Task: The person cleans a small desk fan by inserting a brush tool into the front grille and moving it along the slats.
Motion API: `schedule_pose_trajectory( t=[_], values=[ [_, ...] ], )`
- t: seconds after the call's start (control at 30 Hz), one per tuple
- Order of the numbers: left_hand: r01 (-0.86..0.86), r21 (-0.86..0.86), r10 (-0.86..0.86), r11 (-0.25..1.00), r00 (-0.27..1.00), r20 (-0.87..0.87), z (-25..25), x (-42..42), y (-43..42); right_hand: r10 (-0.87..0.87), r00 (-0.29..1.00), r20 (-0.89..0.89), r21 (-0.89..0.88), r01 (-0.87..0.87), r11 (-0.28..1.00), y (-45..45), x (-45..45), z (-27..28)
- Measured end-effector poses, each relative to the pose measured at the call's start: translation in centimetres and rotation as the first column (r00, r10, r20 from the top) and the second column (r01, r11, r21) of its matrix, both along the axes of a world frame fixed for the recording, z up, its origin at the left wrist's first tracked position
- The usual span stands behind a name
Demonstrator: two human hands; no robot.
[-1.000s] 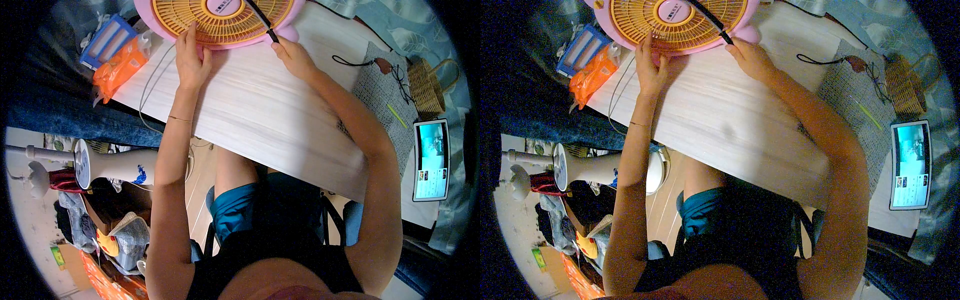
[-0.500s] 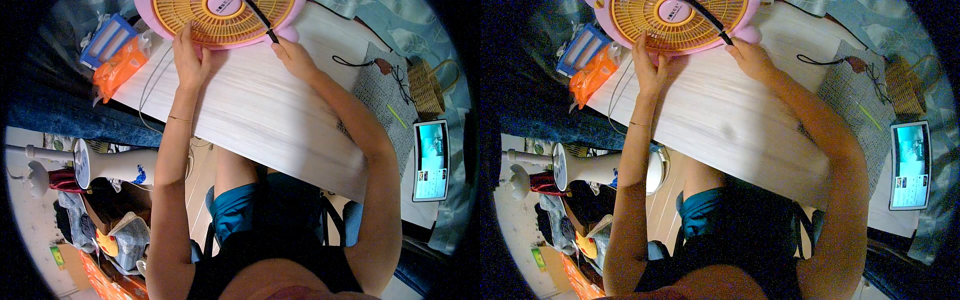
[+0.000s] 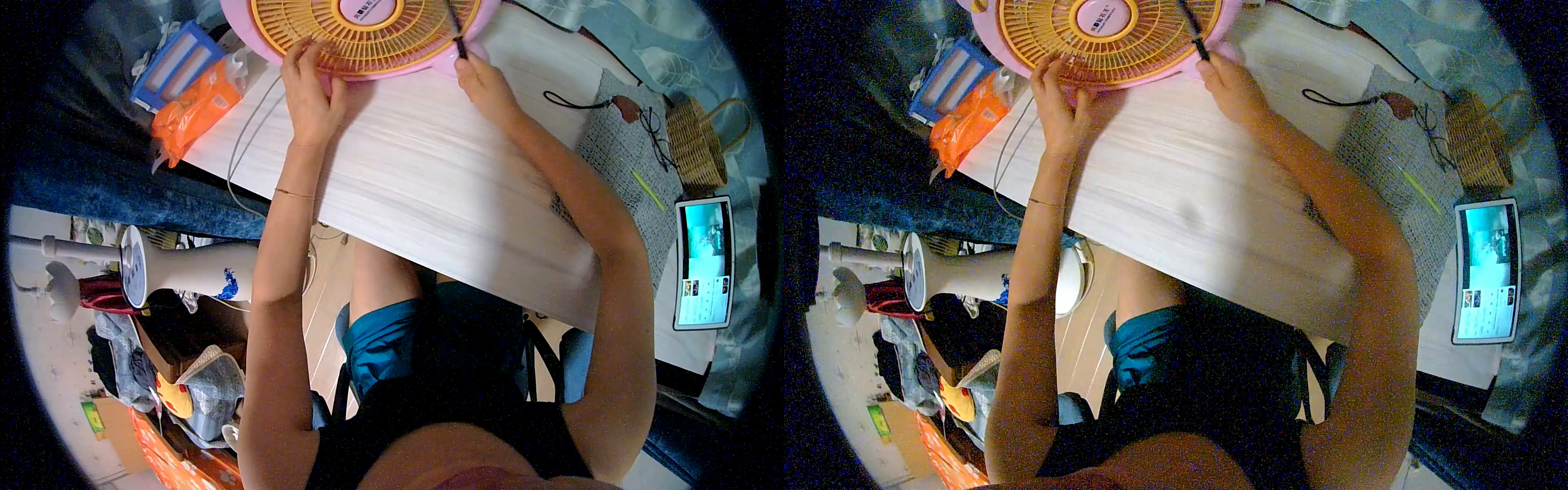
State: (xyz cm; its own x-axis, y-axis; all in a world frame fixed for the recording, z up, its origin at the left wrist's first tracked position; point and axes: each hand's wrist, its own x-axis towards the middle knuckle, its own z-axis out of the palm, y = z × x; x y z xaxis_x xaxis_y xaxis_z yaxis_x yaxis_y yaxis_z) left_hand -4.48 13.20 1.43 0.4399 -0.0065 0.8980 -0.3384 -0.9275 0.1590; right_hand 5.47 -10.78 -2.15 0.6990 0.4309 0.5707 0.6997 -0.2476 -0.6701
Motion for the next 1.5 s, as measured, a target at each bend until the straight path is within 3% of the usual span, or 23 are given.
schedule_pose_trajectory(
  t=[0.13, 0.23, 0.33, 0.43, 0.53, 0.67, 0.83, 0.93, 1.03, 1.07, 1.17, 1.27, 1.37, 1.5],
  values=[
    [0.063, -0.055, -0.065, 0.997, 0.997, -0.039, 0.2, -0.2, -0.1, 0.033, 0.999, 0.011, -0.215, -0.03, 0.976, -0.1, -1.0, 1.0],
    [0.033, -0.04, -0.037, 0.999, 0.994, -0.099, 0.1, -0.3, 0.1, 0.015, 0.999, 0.029, -0.204, -0.009, 0.979, -0.2, -1.0, 0.9],
    [-0.028, -0.01, 0.027, 1.0, 0.996, -0.085, 0.0, -0.4, 0.1, -0.128, 0.981, 0.145, 0.074, 0.118, 0.99, 0.0, -0.9, 1.0],
    [-0.069, 0.065, 0.07, 0.996, 0.997, -0.02, 0.3, -0.5, -0.1, -0.114, 0.99, -0.081, 0.131, 0.124, 0.984, -0.4, 0.0, 1.0],
    [-0.041, 0.055, 0.042, 0.998, 0.999, -0.008, 0.3, -0.4, -0.2, -0.08, 0.992, -0.101, 0.115, 0.091, 0.989, -0.2, 0.8, -0.1],
    [0.04, -0.028, -0.039, 0.999, 0.998, 0.047, 0.0, 0.1, 0.0, -0.021, 0.999, -0.032, -0.098, 0.018, 0.995, -0.2, -1.0, 1.2],
    [0.028, -0.029, -0.03, 0.999, 0.997, -0.073, 0.0, -0.1, 0.1, -0.01, 1.0, -0.007, -0.264, 0.008, 0.964, -0.1, -1.5, 1.6],
    [-0.014, -0.01, 0.013, 1.0, 0.997, -0.073, 0.0, -0.2, 0.2, -0.079, 0.986, 0.149, -0.029, 0.085, 0.996, 0.1, -1.0, 1.0],
    [-0.065, 0.066, 0.067, 0.996, 0.997, -0.024, 0.3, -0.4, -0.1, -0.141, 0.983, -0.12, 0.111, 0.155, 0.982, -0.4, -0.1, 1.1],
    [-0.083, 0.097, 0.084, 0.992, 0.996, -0.003, 0.4, -0.5, -0.2, -0.118, 0.993, -0.03, 0.187, 0.122, 0.975, -0.3, 0.3, 0.7],
    [-0.036, 0.067, 0.037, 0.997, 0.999, -0.018, 0.2, -0.3, -0.1, -0.034, 0.996, -0.084, 0.18, 0.049, 0.982, -0.1, 0.9, -0.1],
    [0.021, -0.013, -0.021, 1.0, 0.999, 0.033, 0.1, 0.1, 0.1, -0.013, 1.0, -0.01, 0.084, 0.013, 0.996, 0.0, -0.1, 0.5],
    [0.012, -0.022, -0.012, 1.0, 1.0, 0.008, 0.1, 0.0, 0.1, -0.042, 0.998, -0.041, -0.175, 0.035, 0.984, -0.3, -0.8, 0.9],
    [0.011, -0.011, -0.012, 1.0, 0.997, -0.07, 0.0, 0.0, 0.3, -0.001, 0.999, 0.045, -0.165, 0.009, 0.986, 0.0, -1.4, 1.3]
  ],
)
